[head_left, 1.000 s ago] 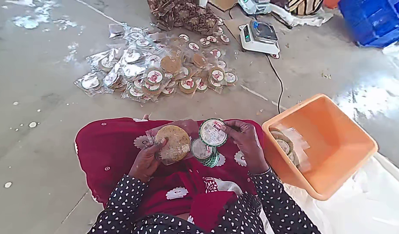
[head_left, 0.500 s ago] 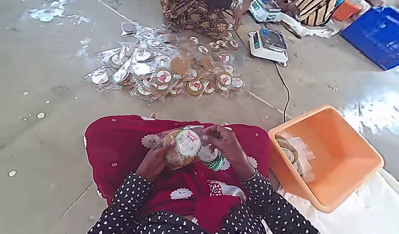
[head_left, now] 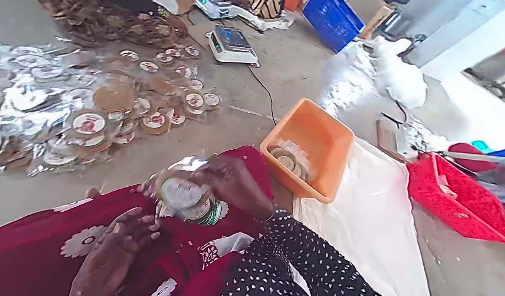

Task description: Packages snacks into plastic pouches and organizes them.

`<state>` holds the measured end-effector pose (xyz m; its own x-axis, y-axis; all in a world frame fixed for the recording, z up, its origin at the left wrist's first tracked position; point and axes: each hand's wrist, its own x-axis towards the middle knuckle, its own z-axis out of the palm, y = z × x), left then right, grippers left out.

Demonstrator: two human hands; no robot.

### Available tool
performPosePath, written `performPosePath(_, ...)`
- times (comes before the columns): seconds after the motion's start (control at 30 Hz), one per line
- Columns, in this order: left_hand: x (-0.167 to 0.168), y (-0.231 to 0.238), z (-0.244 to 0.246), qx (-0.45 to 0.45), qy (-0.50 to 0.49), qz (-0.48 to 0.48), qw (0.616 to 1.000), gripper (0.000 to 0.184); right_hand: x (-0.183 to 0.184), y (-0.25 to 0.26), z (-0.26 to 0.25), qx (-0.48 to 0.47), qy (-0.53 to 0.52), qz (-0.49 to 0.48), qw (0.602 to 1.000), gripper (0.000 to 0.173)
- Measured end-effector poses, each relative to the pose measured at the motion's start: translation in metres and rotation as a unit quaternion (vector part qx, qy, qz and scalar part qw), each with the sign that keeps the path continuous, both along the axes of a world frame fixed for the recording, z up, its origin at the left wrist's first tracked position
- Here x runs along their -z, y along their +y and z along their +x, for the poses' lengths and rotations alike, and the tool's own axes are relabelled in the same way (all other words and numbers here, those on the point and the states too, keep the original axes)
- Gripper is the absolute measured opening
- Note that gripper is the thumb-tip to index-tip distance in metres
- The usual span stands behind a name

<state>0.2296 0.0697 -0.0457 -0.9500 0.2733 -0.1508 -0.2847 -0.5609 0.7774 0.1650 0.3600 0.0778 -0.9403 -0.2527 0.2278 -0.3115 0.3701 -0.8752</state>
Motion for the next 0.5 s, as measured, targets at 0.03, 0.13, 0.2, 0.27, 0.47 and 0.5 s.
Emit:
performPosePath(0.03,0.000,0.000,-0.002,0.012,-0.004,0.009,1.000,0.041,-0.012,0.022,-0.002,0.038,0.038,0.021,0.998,0.010)
performPosePath(0.13,-0.002,0.002,-0.004,0.007,-0.038,0.012,0.999,0.038,-0.044,0.098,-0.007,0.155,0.120,0.150,0.969,0.018)
performPosePath(0.2,-0.004,0.005,-0.004,-0.007,-0.052,0.001,0.999,0.039,-0.051,0.146,-0.014,0.231,0.150,0.233,0.933,0.021)
performPosePath(0.27,-0.005,0.007,-0.006,-0.015,-0.058,-0.007,0.998,0.042,-0.047,0.188,-0.016,0.282,0.126,0.303,0.902,0.023)
performPosePath(0.47,-0.015,0.008,-0.010,-0.033,-0.092,-0.028,0.995,0.038,0.022,0.270,-0.012,0.269,-0.051,0.407,0.872,0.025)
performPosePath(0.5,-0.017,0.006,-0.014,-0.034,-0.094,-0.031,0.995,0.037,0.030,0.272,-0.012,0.259,-0.081,0.412,0.870,0.024)
